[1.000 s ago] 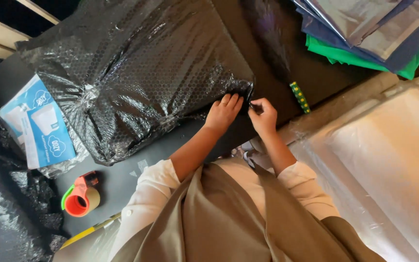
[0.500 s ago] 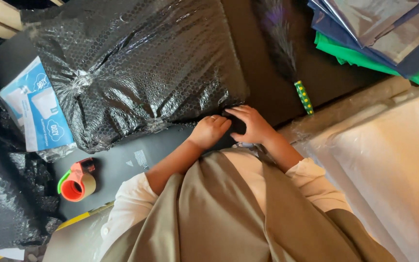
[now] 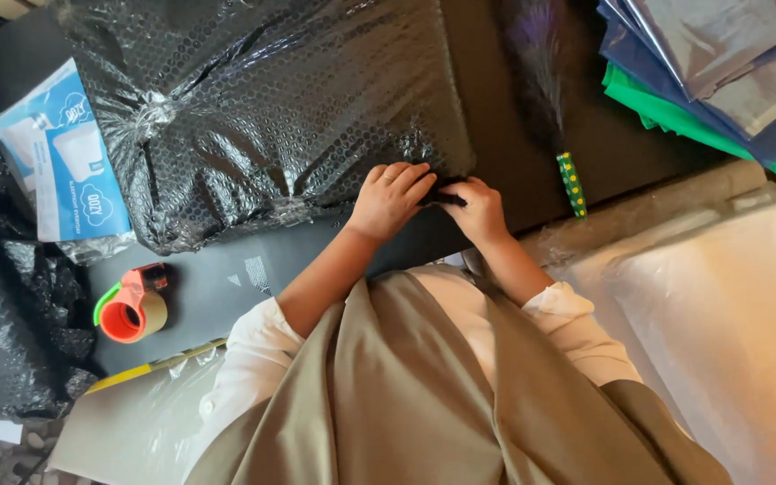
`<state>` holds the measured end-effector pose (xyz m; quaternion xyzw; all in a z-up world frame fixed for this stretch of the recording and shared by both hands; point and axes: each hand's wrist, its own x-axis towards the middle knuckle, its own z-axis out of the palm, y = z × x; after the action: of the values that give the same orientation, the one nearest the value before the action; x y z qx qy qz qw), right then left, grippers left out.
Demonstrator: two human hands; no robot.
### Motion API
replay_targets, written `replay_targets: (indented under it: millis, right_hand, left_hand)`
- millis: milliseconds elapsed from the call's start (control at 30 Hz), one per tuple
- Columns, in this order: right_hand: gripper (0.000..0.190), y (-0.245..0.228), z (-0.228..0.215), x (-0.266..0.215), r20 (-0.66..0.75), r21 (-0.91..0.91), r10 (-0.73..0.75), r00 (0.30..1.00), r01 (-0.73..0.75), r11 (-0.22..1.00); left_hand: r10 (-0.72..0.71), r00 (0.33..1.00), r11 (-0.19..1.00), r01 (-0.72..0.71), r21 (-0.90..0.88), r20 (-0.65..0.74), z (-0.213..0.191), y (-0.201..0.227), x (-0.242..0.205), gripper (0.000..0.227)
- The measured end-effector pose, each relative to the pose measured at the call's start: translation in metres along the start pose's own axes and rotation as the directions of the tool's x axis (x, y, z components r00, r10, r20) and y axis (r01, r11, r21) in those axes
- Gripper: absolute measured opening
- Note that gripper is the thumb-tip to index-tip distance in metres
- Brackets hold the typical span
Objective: The person wraps a rectangular item in black bubble wrap on a table, folds the edges, and secures the package with tape. They then use a duster to wipe the surface of the wrapped package.
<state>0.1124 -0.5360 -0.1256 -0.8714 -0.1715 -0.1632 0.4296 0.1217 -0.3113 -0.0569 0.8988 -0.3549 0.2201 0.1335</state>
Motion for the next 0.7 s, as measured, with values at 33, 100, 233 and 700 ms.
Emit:
replay_targets:
  millis: [33,100,233,700]
  right_hand:
    - [0.019,-0.004,-0.001,0.002,0.002,0.0,-0.006,1.0,0.006,1.0]
    - [0.02,-0.011,-0.004,0.004,-0.069,-0.201,-0.094,0.993,0.078,0.977]
    - [0.054,-0.031,-0.034,0.038,-0.214,-0.391,-0.211,0.954,0.114,0.913]
    - [0.011,0.082,0.003,0.048,0.104,0.342,0.242,0.965,-0.263,0.902]
  left_hand:
    - [-0.003,1.0,1.0,0.003,0.004,-0.004,0.007,-0.004,-0.001,0.058]
    - [0.001,0.994,0.996,0.008,-0.089,0.106,0.019,-0.012,-0.003,0.061]
    - [-0.047,0.992,0.997,0.054,-0.061,0.114,0.04,-0.017,-0.004,0.052]
    - [-0.495,0.855,0.842,0.428,-0.328,-0.156,-0.156,-0.051,-0.109,0.015]
